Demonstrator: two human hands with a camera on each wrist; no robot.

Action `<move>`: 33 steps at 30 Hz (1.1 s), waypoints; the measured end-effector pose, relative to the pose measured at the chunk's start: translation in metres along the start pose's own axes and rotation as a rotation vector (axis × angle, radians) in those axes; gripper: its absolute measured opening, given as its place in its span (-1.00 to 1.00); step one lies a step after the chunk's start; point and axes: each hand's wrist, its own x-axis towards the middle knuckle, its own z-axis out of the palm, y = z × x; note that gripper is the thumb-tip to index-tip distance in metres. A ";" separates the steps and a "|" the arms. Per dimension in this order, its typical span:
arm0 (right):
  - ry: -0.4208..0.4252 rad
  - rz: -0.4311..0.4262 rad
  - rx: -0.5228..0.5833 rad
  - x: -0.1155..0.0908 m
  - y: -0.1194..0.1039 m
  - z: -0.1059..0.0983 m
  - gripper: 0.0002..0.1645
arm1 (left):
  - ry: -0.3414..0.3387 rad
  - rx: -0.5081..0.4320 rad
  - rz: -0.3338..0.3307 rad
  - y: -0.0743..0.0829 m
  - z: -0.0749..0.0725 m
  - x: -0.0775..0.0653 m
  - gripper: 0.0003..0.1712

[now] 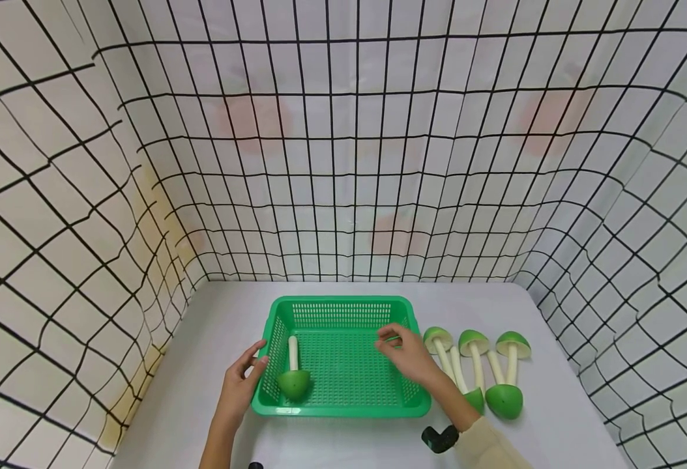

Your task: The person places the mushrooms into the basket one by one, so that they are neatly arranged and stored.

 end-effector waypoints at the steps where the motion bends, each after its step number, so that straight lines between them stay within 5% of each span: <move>1: 0.011 0.000 -0.006 -0.001 0.001 -0.002 -0.72 | 0.001 0.003 0.000 0.001 0.000 0.000 -0.50; 13: 0.062 -0.024 -0.030 -0.009 0.013 -0.022 -0.72 | 0.010 0.014 -0.002 0.000 0.000 0.000 -0.50; 25: 0.087 -0.003 -0.037 -0.020 0.014 -0.046 -0.68 | 0.008 0.019 0.012 -0.022 -0.001 0.015 -0.47; 33: 0.113 -0.017 -0.032 -0.024 0.023 -0.062 -0.46 | 0.007 0.016 0.006 -0.020 -0.001 0.013 -0.48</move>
